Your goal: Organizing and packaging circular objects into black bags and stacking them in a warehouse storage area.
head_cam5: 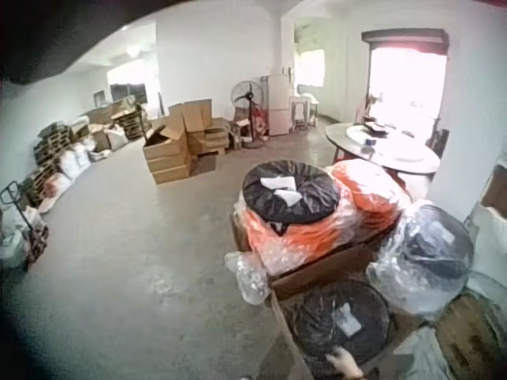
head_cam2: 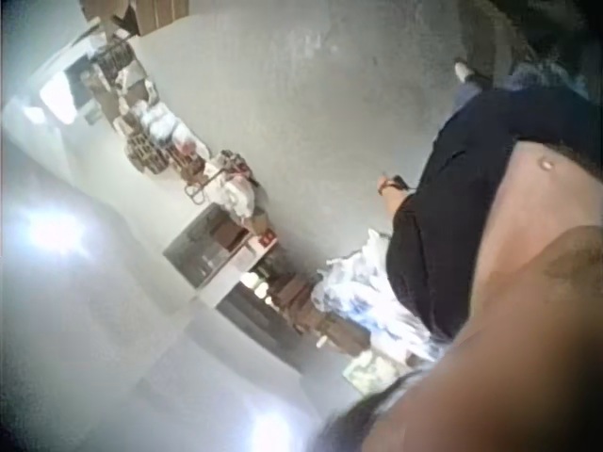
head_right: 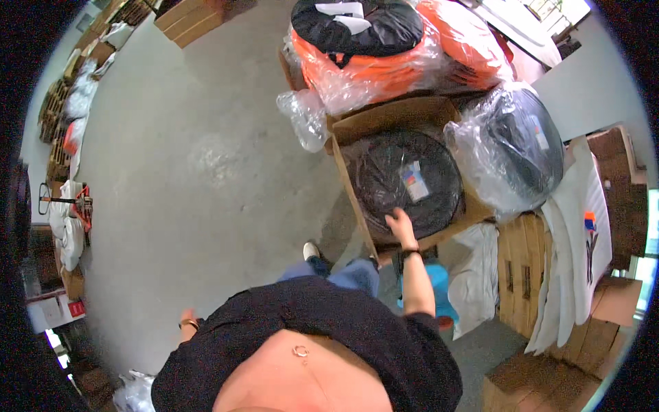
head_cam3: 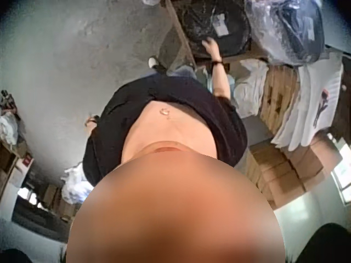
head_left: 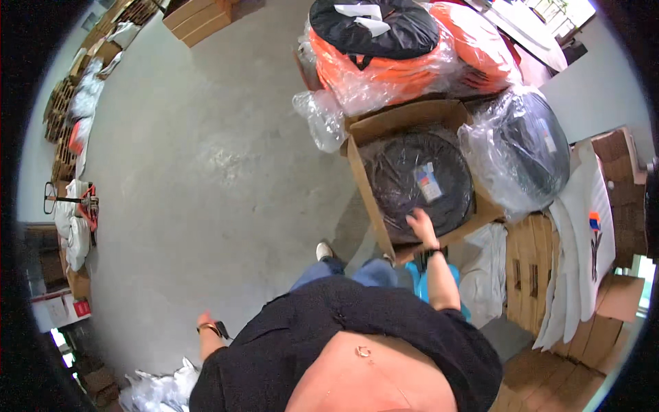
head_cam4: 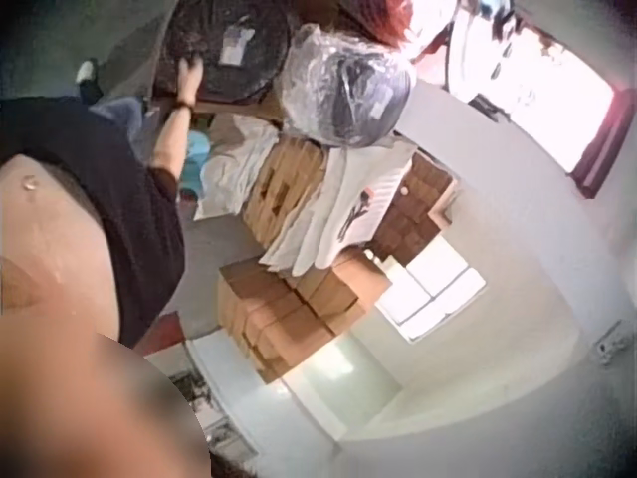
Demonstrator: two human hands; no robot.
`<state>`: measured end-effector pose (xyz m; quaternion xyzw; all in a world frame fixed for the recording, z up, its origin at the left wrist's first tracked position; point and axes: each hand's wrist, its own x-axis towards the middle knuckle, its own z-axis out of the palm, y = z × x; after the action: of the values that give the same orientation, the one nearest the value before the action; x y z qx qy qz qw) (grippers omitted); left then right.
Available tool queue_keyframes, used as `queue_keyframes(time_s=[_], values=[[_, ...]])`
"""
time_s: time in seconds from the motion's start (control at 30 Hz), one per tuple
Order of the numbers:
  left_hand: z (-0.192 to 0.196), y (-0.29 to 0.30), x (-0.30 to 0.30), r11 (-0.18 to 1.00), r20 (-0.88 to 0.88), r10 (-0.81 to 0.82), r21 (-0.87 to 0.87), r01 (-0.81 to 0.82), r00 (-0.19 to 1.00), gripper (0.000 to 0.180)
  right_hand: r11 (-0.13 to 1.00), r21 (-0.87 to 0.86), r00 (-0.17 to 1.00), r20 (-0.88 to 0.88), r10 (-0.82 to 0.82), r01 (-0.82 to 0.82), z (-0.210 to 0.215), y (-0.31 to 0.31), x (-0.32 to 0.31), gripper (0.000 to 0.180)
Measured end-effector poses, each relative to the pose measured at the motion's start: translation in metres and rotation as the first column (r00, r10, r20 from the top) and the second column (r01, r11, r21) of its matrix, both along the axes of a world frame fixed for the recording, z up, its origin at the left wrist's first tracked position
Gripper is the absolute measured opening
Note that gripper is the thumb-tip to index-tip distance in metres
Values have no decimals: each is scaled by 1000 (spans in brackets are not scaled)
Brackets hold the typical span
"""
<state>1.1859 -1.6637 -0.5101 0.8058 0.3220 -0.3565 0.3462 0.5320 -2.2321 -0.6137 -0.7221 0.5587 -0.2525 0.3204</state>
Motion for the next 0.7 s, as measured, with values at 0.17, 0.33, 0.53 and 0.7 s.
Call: queue_keyframes(time_s=[0.17, 0.33, 0.53, 0.7], values=[[-39, 40, -69, 962, -181, 209, -137, -235, 961, 72, 994, 55, 987, -124, 102, -96, 108, -101, 152, 58], [-53, 13, -28, 965, -230, 137, -187, -182, 963, 71, 968, -200, 945, -317, 79, -149, 151, -212, 241, 68], [-32, -75, 30, 952, -255, 154, -220, -213, 955, 67, 880, -436, 898, -439, -24, -189, 195, -374, 316, 65], [-8, -174, 54, 919, -232, 240, -258, -298, 943, 57, 845, -470, 880, -476, 1, -255, 215, -524, 328, 63]])
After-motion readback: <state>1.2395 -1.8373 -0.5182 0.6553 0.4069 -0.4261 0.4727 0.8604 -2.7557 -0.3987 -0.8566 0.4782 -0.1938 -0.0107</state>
